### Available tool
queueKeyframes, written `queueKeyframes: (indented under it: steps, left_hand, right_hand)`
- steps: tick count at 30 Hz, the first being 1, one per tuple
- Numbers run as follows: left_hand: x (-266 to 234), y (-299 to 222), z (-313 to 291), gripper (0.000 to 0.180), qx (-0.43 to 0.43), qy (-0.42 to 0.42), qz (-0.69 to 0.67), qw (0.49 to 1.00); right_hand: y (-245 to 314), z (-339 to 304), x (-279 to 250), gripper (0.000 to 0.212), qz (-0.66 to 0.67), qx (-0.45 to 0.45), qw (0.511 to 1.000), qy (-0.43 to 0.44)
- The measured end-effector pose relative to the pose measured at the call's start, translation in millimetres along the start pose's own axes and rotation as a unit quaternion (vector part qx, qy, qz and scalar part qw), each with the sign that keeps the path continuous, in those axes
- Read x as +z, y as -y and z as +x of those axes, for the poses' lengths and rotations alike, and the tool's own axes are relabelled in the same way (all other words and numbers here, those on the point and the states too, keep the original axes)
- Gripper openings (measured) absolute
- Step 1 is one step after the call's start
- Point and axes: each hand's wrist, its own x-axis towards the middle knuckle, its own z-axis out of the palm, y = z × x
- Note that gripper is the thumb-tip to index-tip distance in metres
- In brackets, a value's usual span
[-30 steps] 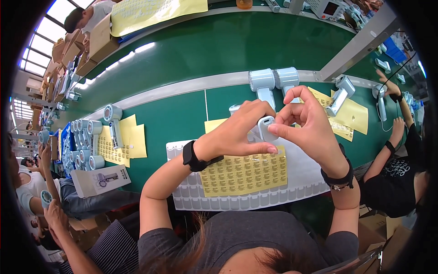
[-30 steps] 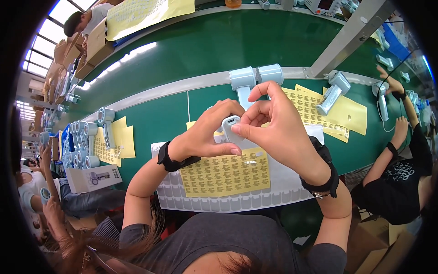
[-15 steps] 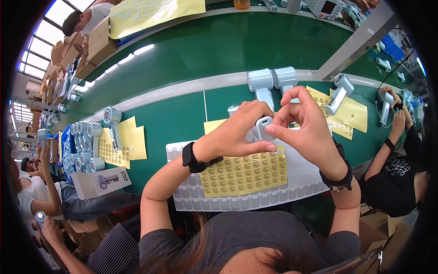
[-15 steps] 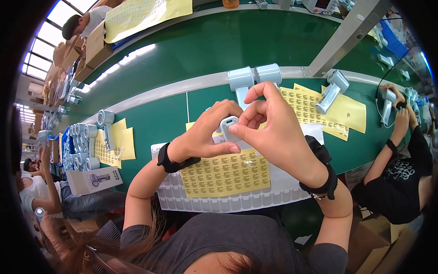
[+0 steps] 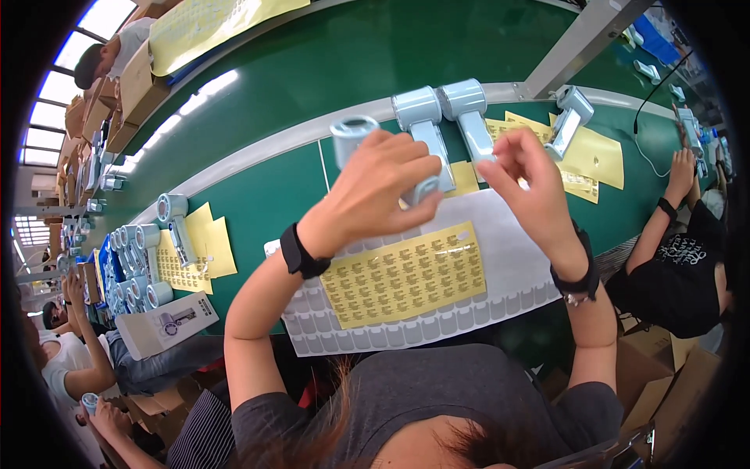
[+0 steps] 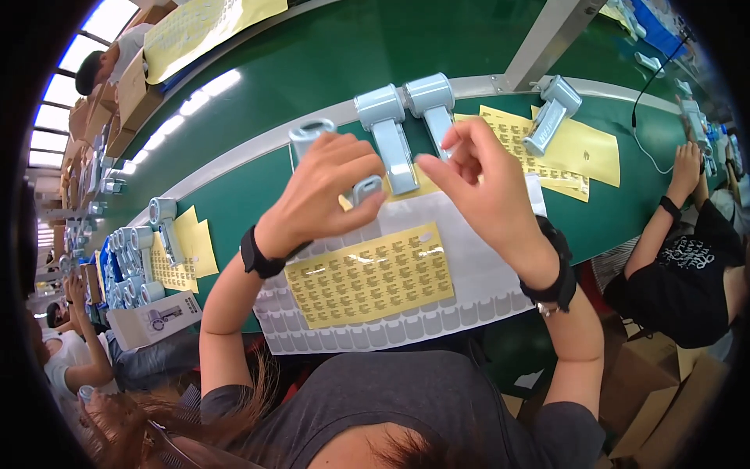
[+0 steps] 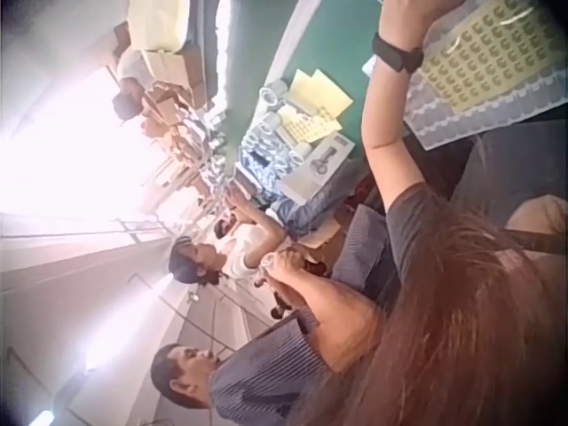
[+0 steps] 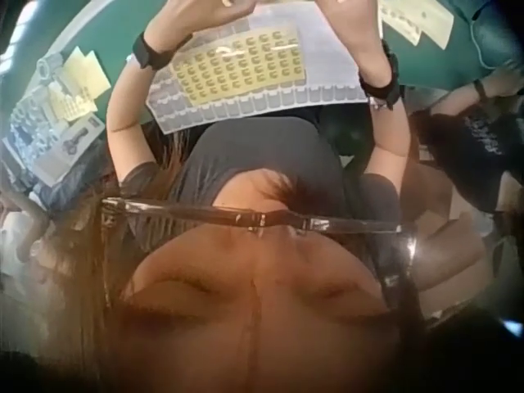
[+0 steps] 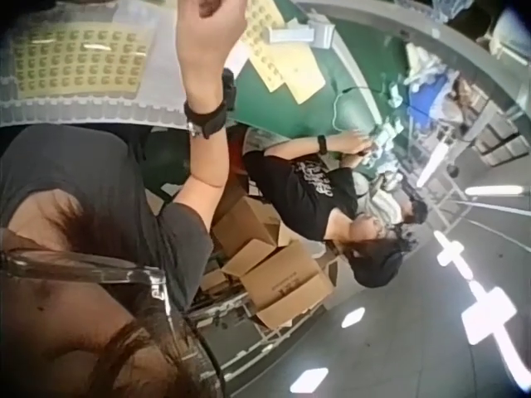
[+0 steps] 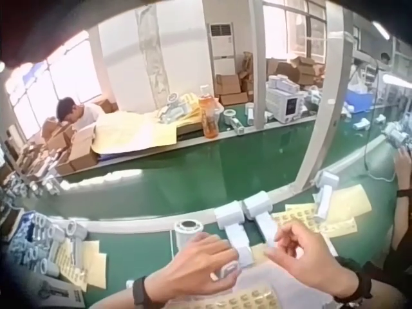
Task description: The person peels stickers from a sheet and applies them to the base of handheld fans, then presses a small plastic cover into the charging port of each fan before setting it aside.
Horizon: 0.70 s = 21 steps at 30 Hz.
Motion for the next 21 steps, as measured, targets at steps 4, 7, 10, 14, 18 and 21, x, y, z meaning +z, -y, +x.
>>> queueKeyframes:
  steps: [4, 7, 10, 14, 18, 21]
  left_hand:
    - [9, 28, 0, 0.020, 0.018, 0.052, 0.157, 0.986]
    - [19, 38, -5, 0.019, 0.027, 0.106, 0.216, 0.970]
    - [25, 38, -7, 0.021, 0.050, 0.059, 0.196, 0.977]
    - [12, 25, -10, 0.026, -0.003, -0.013, 0.132, 0.991]
    - [14, -28, -27, 0.035, -0.031, 0.086, 0.049, 0.995]
    - [38, -67, -54, 0.046, -0.036, 0.147, 0.020, 0.988]
  right_hand:
    - [-32, -57, 19, 0.011, -0.111, -0.078, 0.989, -0.061]
    - [-38, -80, 38, 0.011, -0.187, -0.138, 0.969, -0.086]
    - [-38, -86, 55, 0.016, -0.202, -0.113, 0.965, -0.122]
    - [-40, -79, 58, 0.017, -0.187, -0.094, 0.969, -0.134]
    - [-38, -74, 51, 0.014, -0.147, -0.071, 0.982, -0.097]
    - [-37, -69, 49, 0.013, -0.071, -0.002, 0.996, -0.063]
